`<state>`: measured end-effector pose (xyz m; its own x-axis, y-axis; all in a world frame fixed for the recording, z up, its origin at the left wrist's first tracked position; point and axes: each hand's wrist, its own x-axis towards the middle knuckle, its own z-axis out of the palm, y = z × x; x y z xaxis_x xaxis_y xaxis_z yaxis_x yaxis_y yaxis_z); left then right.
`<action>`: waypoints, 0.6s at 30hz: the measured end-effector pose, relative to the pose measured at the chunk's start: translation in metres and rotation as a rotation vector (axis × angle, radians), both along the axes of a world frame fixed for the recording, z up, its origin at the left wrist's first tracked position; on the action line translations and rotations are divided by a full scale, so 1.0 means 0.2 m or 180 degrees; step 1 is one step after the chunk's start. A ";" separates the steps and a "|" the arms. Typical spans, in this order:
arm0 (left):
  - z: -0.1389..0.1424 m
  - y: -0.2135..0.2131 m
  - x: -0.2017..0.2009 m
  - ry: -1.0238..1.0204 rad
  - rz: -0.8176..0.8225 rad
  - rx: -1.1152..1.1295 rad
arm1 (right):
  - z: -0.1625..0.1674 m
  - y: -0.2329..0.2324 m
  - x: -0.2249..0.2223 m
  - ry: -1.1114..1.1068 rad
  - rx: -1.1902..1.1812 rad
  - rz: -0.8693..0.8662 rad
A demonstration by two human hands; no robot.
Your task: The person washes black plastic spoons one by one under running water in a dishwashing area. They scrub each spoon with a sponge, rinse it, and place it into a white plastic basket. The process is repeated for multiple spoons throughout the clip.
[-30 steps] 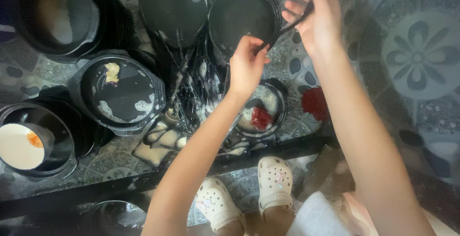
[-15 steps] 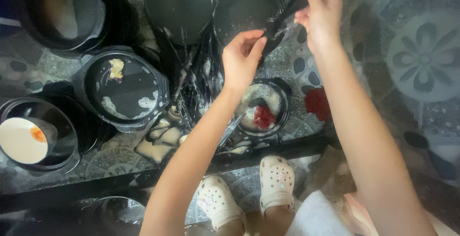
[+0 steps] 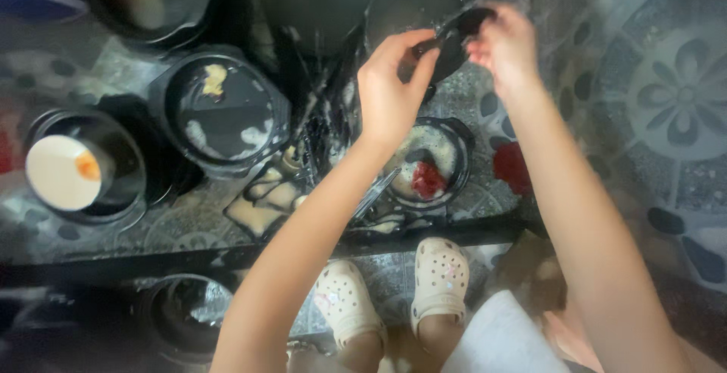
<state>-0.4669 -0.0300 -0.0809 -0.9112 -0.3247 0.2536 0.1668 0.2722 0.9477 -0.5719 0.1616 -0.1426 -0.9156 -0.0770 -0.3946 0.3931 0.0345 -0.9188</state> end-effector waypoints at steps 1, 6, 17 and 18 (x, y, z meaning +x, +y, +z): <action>0.03 -0.03 0.01 0.0122 -0.0101 -0.0303 | 0.00 -0.03 0.03 -0.0031 0.0088 0.0268; 0.18 -0.21 0.16 0.0694 -0.0387 -0.1542 | 0.03 -0.19 0.21 0.0867 0.0944 0.1164; 0.44 -0.63 0.77 -0.0048 -0.0235 -0.1305 | 0.42 -0.41 0.57 0.2958 0.2534 0.1857; 0.44 -0.66 0.85 -0.0302 -0.0178 -0.0962 | 0.48 -0.43 0.58 0.3030 0.2396 0.2009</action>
